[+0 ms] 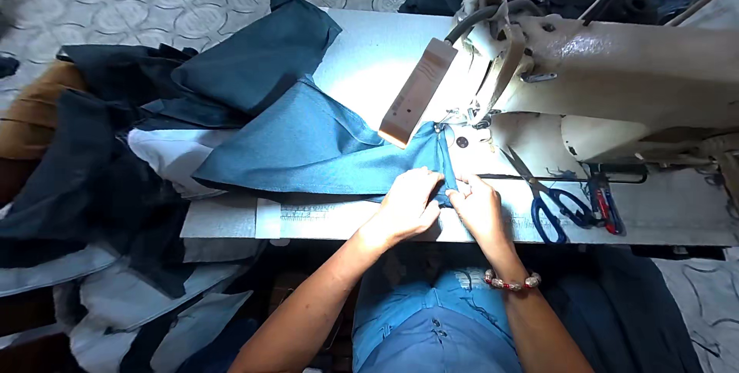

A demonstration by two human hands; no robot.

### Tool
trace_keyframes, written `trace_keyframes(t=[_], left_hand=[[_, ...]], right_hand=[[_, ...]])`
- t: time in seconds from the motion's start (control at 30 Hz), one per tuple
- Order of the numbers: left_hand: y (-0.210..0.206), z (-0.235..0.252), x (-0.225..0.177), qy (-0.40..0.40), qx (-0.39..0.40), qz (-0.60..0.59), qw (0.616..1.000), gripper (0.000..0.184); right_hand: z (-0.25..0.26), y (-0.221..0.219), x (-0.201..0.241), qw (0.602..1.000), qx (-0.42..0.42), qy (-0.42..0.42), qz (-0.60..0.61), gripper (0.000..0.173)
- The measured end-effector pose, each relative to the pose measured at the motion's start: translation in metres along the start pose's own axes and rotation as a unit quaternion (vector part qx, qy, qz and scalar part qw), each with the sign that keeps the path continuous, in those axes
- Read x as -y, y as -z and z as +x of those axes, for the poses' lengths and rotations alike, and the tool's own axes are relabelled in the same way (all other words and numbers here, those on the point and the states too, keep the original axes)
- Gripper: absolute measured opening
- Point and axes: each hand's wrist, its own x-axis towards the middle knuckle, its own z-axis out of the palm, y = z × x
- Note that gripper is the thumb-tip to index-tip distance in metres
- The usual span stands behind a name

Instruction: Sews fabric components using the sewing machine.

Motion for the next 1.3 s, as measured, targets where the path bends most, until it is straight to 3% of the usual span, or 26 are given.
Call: trace_keyframes(t=[0.07,0.3,0.47,0.67,0.8,1.3], left_hand=[[-0.006,0.004,-0.006,0.034,-0.007,0.029,0.999,0.049],[-0.018,0.011,-0.015,0.052,-0.009,0.102,0.993,0.042],[-0.015,0.003,-0.001,-0.012,-0.004,0.110,0.994,0.042],[-0.007,-0.006,0.009,-0.020,0.014,0.085,0.996,0.042],[-0.002,-0.011,0.005,-0.002,0.023,0.056,0.998,0.043],[0.006,-0.002,0.023,-0.003,0.032,0.025,0.999,0.041]], right_hand=[[-0.003,-0.001,0.001,1.000,-0.013,0.014,-0.009,0.025],[-0.015,-0.010,0.008,0.994,-0.051,0.075,-0.067,0.030],[-0.023,-0.021,0.012,0.979,-0.048,0.106,-0.167,0.033],[-0.022,-0.013,0.036,0.963,0.081,0.046,-0.253,0.044],[-0.018,-0.005,0.033,0.970,0.114,0.016,-0.214,0.047],[-0.001,-0.010,0.027,0.975,0.101,0.049,-0.190,0.041]])
